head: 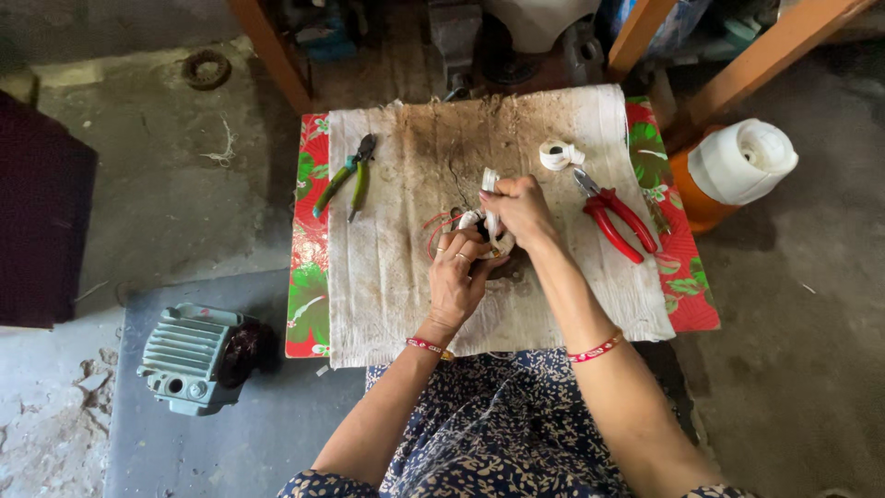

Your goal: The person wraps white tape around a motor coil, securing the wires in place. The person repeatedly applies tape, adjusts the coil, and ensures the tape is tightly wound around the component.

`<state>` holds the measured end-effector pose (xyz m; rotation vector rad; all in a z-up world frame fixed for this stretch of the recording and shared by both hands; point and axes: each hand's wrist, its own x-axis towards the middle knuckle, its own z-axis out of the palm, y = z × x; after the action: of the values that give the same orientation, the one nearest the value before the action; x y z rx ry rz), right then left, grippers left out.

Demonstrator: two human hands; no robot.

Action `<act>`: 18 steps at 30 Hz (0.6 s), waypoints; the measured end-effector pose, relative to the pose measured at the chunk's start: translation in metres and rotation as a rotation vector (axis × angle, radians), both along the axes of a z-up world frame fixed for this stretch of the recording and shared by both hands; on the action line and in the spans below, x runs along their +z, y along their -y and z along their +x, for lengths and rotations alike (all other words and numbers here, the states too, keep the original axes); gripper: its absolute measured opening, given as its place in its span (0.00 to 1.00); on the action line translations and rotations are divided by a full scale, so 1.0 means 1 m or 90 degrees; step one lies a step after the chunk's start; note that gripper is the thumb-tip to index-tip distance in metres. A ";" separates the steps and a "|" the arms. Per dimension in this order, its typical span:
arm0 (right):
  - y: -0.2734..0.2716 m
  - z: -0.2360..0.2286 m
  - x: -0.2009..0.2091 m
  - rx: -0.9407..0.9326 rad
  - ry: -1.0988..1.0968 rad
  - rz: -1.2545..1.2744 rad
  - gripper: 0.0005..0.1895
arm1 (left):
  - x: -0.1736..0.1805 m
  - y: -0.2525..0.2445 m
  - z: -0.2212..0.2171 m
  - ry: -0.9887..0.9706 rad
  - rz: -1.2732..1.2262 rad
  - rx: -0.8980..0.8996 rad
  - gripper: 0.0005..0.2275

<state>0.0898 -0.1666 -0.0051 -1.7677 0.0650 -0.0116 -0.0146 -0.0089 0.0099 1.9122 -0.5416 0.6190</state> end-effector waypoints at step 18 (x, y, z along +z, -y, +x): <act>0.011 -0.064 0.075 0.170 0.194 -0.206 0.09 | 0.013 -0.014 0.011 -0.117 0.055 -0.086 0.14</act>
<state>0.0257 -0.1775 0.0703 -2.0645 -0.4147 -0.1026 -0.0035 0.0052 0.0233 1.9716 -0.5816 0.3345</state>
